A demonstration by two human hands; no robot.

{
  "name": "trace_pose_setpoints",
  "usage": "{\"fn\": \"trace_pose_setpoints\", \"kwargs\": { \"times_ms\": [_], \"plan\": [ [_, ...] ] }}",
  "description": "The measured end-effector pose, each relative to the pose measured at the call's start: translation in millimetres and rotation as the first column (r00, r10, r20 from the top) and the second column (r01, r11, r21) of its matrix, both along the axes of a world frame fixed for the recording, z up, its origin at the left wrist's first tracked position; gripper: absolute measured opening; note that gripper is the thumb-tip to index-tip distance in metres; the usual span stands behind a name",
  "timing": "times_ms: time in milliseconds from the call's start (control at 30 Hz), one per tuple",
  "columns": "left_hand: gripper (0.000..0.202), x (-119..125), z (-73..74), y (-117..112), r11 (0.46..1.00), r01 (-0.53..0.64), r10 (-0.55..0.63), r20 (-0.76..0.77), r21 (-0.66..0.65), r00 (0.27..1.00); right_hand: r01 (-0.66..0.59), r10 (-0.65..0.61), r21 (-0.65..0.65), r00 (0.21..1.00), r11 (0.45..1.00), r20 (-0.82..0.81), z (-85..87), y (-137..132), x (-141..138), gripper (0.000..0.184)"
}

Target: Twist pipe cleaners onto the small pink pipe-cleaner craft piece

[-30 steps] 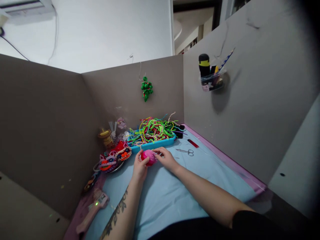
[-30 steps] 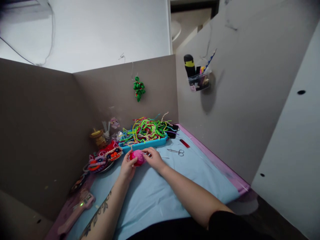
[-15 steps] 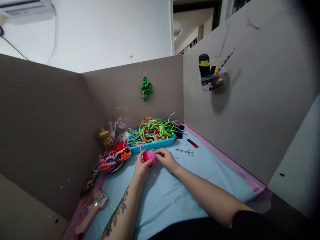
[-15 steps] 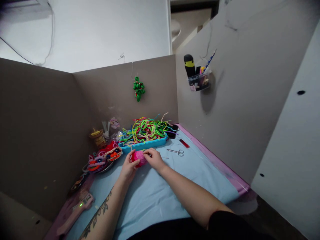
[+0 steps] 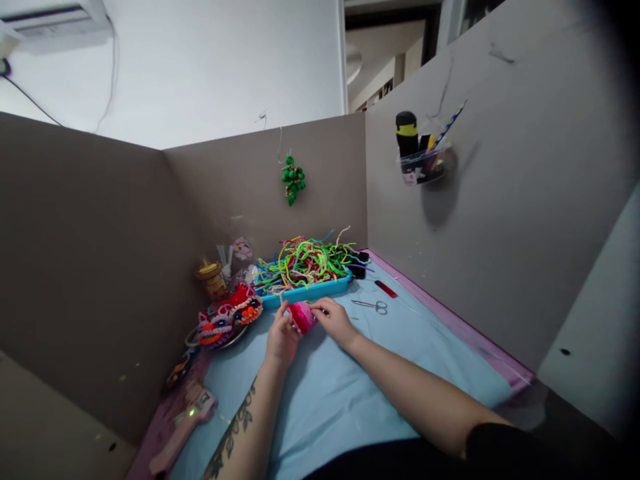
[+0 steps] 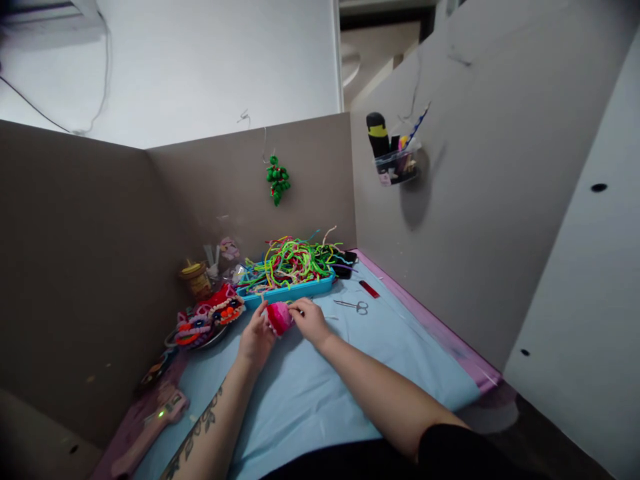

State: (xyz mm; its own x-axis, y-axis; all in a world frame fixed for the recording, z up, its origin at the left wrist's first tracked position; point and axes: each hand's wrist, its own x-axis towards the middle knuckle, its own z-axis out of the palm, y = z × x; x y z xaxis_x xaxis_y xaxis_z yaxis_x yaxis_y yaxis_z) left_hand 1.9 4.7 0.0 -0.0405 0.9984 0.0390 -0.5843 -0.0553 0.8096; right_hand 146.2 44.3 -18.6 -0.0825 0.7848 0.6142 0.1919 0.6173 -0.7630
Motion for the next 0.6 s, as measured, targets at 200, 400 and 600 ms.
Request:
{"fn": "trace_pose_setpoints", "kwargs": {
  "times_ms": [200, 400, 600],
  "plan": [
    [0.088, -2, -5.6, 8, 0.982, -0.168, 0.165, -0.037, -0.083, 0.986, -0.060, 0.060, -0.014, 0.998, 0.998, -0.002, -2.2, -1, -3, 0.021],
    [0.100, -3, -14.2, 11, 0.978, -0.203, 0.191, -0.206, -0.040, 0.960, -0.109, 0.109, -0.017, 0.994, 0.994, 0.004, 0.4, -8, -8, 0.018],
    [0.088, -5, -19.8, 12, 0.973, -0.230, 0.218, -0.320, 0.000, 0.922, -0.096, 0.098, -0.064, 0.994, 0.993, 0.042, -0.5, -9, -11, 0.019]
  ]
}}
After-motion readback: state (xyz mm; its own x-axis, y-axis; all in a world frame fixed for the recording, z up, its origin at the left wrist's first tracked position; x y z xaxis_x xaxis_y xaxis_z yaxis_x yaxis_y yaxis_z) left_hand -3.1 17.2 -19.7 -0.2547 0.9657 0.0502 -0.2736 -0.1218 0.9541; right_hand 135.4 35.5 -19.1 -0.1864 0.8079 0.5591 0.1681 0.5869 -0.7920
